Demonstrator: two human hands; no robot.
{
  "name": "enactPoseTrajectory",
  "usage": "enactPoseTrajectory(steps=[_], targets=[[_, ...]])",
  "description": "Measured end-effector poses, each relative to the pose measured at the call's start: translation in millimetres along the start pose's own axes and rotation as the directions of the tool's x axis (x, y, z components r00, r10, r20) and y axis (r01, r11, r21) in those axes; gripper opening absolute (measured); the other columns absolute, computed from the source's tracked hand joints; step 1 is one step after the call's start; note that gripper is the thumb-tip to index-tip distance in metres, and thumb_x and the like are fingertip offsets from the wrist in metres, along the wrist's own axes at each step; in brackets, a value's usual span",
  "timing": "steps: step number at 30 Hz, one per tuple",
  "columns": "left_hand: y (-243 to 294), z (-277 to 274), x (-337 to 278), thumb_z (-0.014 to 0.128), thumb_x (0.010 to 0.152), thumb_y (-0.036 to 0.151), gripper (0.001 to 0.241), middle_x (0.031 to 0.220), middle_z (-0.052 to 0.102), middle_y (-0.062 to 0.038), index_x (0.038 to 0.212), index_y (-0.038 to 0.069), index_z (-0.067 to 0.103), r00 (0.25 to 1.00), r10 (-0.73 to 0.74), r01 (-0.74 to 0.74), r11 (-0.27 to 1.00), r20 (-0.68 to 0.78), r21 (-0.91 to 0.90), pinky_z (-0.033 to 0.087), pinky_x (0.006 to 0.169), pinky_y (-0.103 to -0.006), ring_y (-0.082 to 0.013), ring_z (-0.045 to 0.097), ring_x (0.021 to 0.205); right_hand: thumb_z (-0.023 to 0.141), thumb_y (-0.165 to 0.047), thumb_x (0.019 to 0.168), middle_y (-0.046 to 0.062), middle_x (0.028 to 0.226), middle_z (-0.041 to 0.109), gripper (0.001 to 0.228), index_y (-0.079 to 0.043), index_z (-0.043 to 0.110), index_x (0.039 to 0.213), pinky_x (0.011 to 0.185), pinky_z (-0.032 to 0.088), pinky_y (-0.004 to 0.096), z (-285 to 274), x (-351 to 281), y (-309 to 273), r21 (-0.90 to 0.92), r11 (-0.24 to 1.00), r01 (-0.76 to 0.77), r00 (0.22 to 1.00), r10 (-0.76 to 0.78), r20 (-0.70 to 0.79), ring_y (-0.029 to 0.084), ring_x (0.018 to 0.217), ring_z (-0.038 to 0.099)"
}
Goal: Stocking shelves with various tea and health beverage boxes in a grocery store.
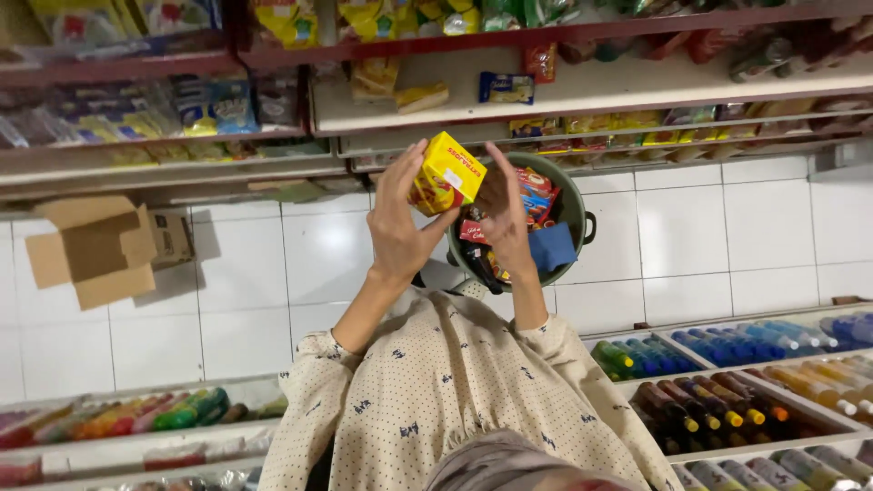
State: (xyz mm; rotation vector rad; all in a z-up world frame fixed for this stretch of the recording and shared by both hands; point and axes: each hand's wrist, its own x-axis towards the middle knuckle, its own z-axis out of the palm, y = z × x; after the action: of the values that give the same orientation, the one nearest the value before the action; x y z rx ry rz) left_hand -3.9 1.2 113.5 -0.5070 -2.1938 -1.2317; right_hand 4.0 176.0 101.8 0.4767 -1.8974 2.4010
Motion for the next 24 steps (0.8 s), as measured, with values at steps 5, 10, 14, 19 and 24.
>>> enactPoseTrajectory(steps=[5, 10, 14, 19, 24], targets=[[-21.8, 6.8, 19.9, 0.091, 0.085, 0.024, 0.086, 0.154, 0.052, -0.014, 0.149, 0.005, 0.038, 0.993, 0.113, -0.112, 0.991, 0.024, -0.069, 0.053, 0.115, -0.043, -0.0368, 0.055, 0.141, 0.073, -0.031, 0.101, 0.012, 0.147, 0.052, 0.075, -0.004, 0.03, 0.156, 0.114, 0.046, 0.036, 14.3, 11.1, 18.9, -0.217, 0.972, 0.088, 0.967, -0.136, -0.214, 0.022, 0.134, 0.054], [-37.5, -61.5, 73.1, 0.09, 0.079, 0.031, 0.09, 0.145, 0.055, -0.017, 0.149, 0.003, 0.041, 0.985, 0.08, -0.043, 0.973, 0.154, -0.227, 0.055, 0.1, -0.0425, -0.036, 0.057, 0.126, 0.068, -0.025, 0.107, 0.011, 0.138, 0.06, 0.045, -0.002, 0.054, 0.142, 0.108, 0.049, 0.032, 14.0, 49.9, 38.5, -0.287, 0.95, 0.121, 0.934, -0.207, -0.29, 0.016, 0.123, 0.058], [-89.5, -102.8, 90.7, 0.087, 0.087, 0.026, 0.071, 0.136, 0.064, -0.015, 0.147, 0.004, 0.053, 0.982, 0.015, 0.039, 0.959, 0.189, -0.28, 0.057, 0.101, -0.0415, -0.0315, 0.066, 0.122, 0.067, -0.021, 0.103, 0.013, 0.135, 0.061, 0.038, -0.002, 0.058, 0.135, 0.099, 0.05, 0.032, 45.2, 84.4, 46.5, -0.295, 0.947, 0.127, 0.961, -0.191, -0.199, 0.017, 0.119, 0.06], [-133.6, -151.2, 121.2, 0.087, 0.084, 0.028, 0.068, 0.124, 0.071, -0.015, 0.14, 0.002, 0.06, 0.968, 0.016, 0.082, 0.922, 0.249, -0.379, 0.06, 0.09, -0.0367, -0.0275, 0.074, 0.107, 0.068, -0.013, 0.104, 0.023, 0.144, 0.057, 0.029, -0.003, 0.061, 0.129, 0.113, 0.048, 0.039, 107.3, 138.3, 22.7, -0.337, 0.888, 0.313, 0.945, -0.326, 0.02, 0.028, 0.13, 0.059], [-150.5, -180.0, 144.0, 0.091, 0.08, 0.027, 0.071, 0.12, 0.07, -0.018, 0.136, -0.002, 0.059, 0.968, 0.195, -0.134, 0.933, 0.158, -0.333, 0.06, 0.089, -0.0368, -0.029, 0.073, 0.106, 0.072, -0.016, 0.099, 0.028, 0.139, 0.061, 0.029, -0.004, 0.063, 0.124, 0.11, 0.053, 0.041, 145.3, 166.8, -8.4, -0.397, 0.839, 0.373, 0.928, -0.344, 0.145, 0.035, 0.126, 0.065]])
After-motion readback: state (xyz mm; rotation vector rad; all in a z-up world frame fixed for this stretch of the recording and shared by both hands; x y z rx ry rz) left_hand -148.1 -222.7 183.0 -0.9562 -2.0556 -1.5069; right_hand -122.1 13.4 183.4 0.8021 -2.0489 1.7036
